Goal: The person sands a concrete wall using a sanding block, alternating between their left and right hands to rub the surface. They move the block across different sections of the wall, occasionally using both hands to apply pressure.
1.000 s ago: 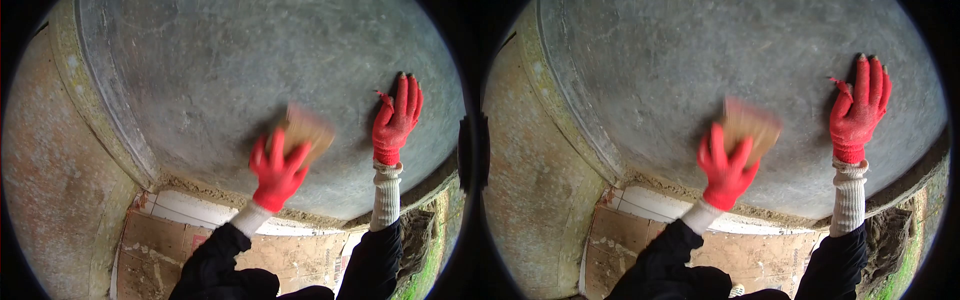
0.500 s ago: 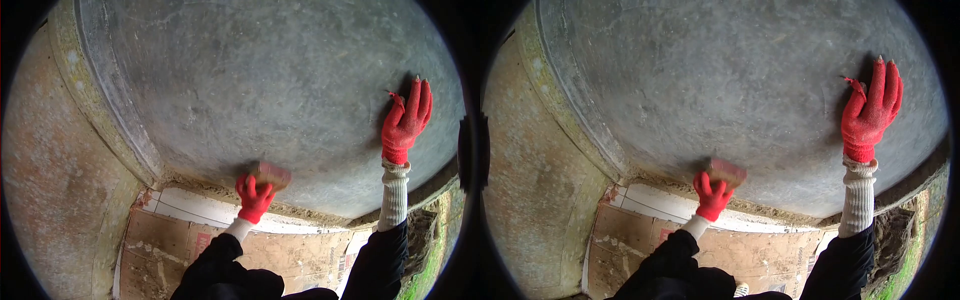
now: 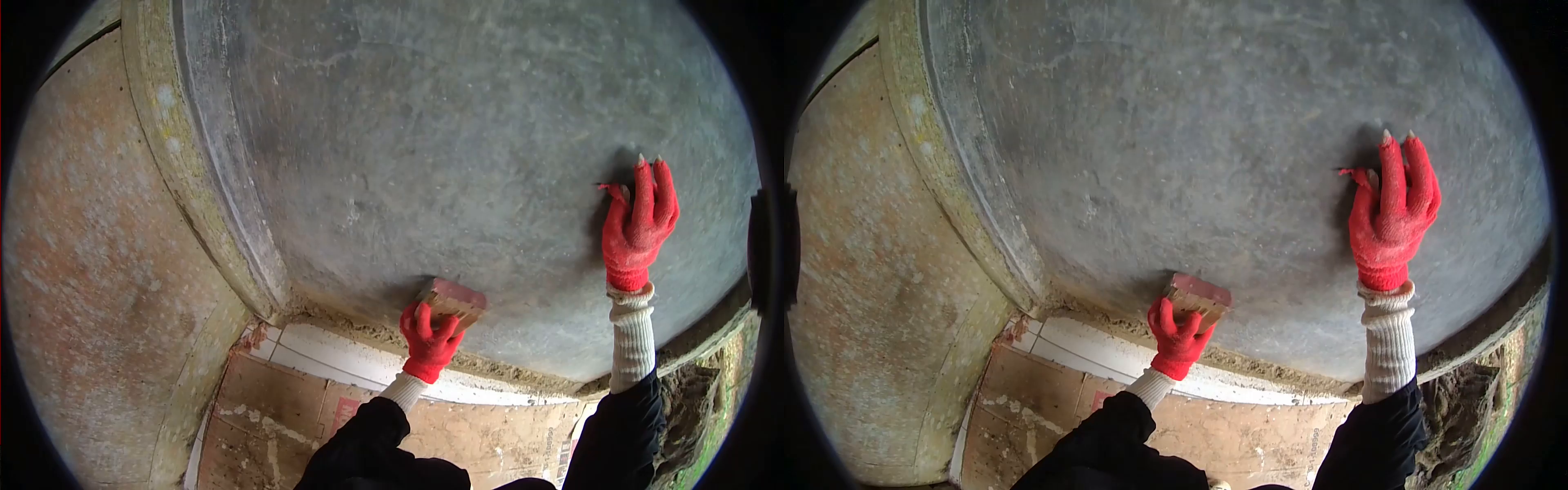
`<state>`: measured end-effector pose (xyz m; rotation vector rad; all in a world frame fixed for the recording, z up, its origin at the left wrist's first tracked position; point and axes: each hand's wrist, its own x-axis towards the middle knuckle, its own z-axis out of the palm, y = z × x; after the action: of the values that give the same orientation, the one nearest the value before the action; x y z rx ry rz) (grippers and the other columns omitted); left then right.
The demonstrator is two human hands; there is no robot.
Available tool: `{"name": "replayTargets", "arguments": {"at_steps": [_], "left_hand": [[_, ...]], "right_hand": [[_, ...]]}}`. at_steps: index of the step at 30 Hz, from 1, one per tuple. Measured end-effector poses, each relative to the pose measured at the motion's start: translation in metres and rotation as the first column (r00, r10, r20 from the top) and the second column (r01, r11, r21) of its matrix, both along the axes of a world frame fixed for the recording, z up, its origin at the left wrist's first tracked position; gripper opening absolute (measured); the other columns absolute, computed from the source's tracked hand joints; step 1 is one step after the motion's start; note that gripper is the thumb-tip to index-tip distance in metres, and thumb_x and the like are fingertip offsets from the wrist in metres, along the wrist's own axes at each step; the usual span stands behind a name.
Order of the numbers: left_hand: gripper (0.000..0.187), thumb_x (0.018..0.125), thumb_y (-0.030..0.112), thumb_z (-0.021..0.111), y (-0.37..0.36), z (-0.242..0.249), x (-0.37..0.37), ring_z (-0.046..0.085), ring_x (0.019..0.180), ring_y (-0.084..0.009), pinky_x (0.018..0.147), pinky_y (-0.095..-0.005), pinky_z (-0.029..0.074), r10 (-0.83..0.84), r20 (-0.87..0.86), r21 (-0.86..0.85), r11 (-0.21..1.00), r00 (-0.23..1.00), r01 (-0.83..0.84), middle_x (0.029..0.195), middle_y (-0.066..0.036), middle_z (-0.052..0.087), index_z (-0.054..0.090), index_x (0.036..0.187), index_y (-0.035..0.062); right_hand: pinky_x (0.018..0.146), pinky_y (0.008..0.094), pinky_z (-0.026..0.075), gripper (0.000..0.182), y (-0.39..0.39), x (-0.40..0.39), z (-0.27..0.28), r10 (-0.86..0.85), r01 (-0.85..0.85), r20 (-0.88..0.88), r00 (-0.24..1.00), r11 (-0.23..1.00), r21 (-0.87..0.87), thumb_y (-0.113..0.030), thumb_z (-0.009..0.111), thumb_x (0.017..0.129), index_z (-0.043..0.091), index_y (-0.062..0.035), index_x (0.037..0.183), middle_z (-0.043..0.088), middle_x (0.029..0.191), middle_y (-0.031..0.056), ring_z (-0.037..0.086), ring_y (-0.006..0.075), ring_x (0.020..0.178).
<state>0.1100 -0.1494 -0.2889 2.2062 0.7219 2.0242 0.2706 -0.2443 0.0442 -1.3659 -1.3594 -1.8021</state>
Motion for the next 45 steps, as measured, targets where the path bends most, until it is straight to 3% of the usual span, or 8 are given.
{"name": "replayTargets", "arguments": {"at_steps": [6,9,16,24,32,35,40,45], "left_hand": [[0.059,0.068,0.03,0.079,0.015,0.266,-0.01,0.041,0.119,-0.0447,0.091,-0.0533,0.038,0.079,-0.031,0.052,0.996,0.996,-0.078,0.149,-0.021,0.033,0.06,0.124,0.0308],[0.056,0.071,0.03,0.077,0.025,0.273,-0.011,0.042,0.118,-0.045,0.09,-0.0539,0.038,0.12,0.047,0.029,0.992,0.992,-0.121,0.149,-0.023,0.033,0.059,0.124,0.0311],[0.054,0.068,0.031,0.083,0.027,0.01,-0.023,0.042,0.117,-0.0497,0.086,-0.0563,0.038,-0.012,0.01,0.028,1.0,1.0,0.012,0.137,-0.026,0.04,0.059,0.116,0.0237],[0.06,0.07,0.033,0.081,0.051,0.26,-0.031,0.042,0.117,-0.0472,0.09,-0.0554,0.038,0.119,-0.006,0.117,0.986,0.993,-0.118,0.145,-0.026,0.034,0.057,0.124,0.0232],[0.052,0.071,0.034,0.081,0.041,0.018,-0.045,0.038,0.119,-0.051,0.087,-0.0617,0.036,0.055,0.009,-0.052,0.997,0.998,-0.054,0.136,-0.032,0.034,0.05,0.108,0.013],[0.054,0.072,0.035,0.081,0.053,0.02,-0.045,0.038,0.119,-0.0519,0.088,-0.0629,0.035,0.091,-0.045,0.005,0.996,0.995,-0.091,0.139,-0.033,0.031,0.05,0.11,0.0125],[0.058,0.072,0.032,0.078,0.085,0.242,-0.066,0.041,0.114,-0.0499,0.089,-0.0583,0.038,0.209,0.018,0.093,0.973,0.978,-0.209,0.146,-0.032,0.028,0.051,0.12,0.0117],[0.056,0.074,0.034,0.078,0.088,0.193,-0.065,0.04,0.115,-0.0508,0.089,-0.0586,0.037,0.211,-0.025,0.123,0.971,0.977,-0.207,0.145,-0.033,0.027,0.052,0.118,0.0108]], "right_hand": [[0.09,0.0392,0.045,0.052,-0.001,-0.002,-0.005,-0.071,0.071,-0.074,0.995,0.998,-0.002,0.003,0.067,0.075,0.063,-0.0078,0.125,0.053,0.13,0.0188,0.057,0.0312,0.107],[0.089,0.0393,0.045,0.052,-0.001,-0.001,-0.003,-0.068,0.068,-0.026,0.997,0.998,0.001,0.003,0.067,0.075,0.063,-0.008,0.125,0.053,0.13,0.0185,0.056,0.0315,0.109],[0.089,0.0405,0.047,0.054,-0.001,0.0,-0.005,-0.04,0.039,0.058,0.998,0.999,0.013,0.007,0.068,0.072,0.064,-0.008,0.124,0.054,0.128,0.0177,0.056,0.0334,0.11],[0.088,0.0409,0.047,0.057,-0.001,-0.001,-0.003,-0.065,0.066,0.027,0.998,0.998,-0.025,0.009,0.067,0.069,0.063,-0.007,0.124,0.054,0.129,0.0169,0.057,0.0342,0.109],[0.09,0.0411,0.046,0.057,-0.002,0.002,-0.003,-0.043,0.044,0.027,0.999,0.998,-0.036,0.009,0.064,0.07,0.062,-0.0061,0.125,0.053,0.131,0.0179,0.055,0.0349,0.113],[0.091,0.0416,0.045,0.055,-0.001,0.003,-0.002,-0.081,0.082,0.019,0.997,0.996,-0.037,0.007,0.064,0.071,0.062,-0.0061,0.125,0.053,0.131,0.0178,0.055,0.0347,0.113],[0.092,0.0421,0.045,0.053,-0.003,0.0,-0.004,-0.122,0.122,0.028,0.992,0.992,-0.016,0.007,0.062,0.073,0.062,-0.0053,0.125,0.054,0.129,0.0184,0.055,0.0358,0.113],[0.095,0.0421,0.043,0.052,-0.002,0.004,-0.003,-0.119,0.119,0.004,0.993,0.993,-0.02,0.006,0.062,0.074,0.061,-0.0057,0.125,0.055,0.129,0.0182,0.053,0.0354,0.115]]}}
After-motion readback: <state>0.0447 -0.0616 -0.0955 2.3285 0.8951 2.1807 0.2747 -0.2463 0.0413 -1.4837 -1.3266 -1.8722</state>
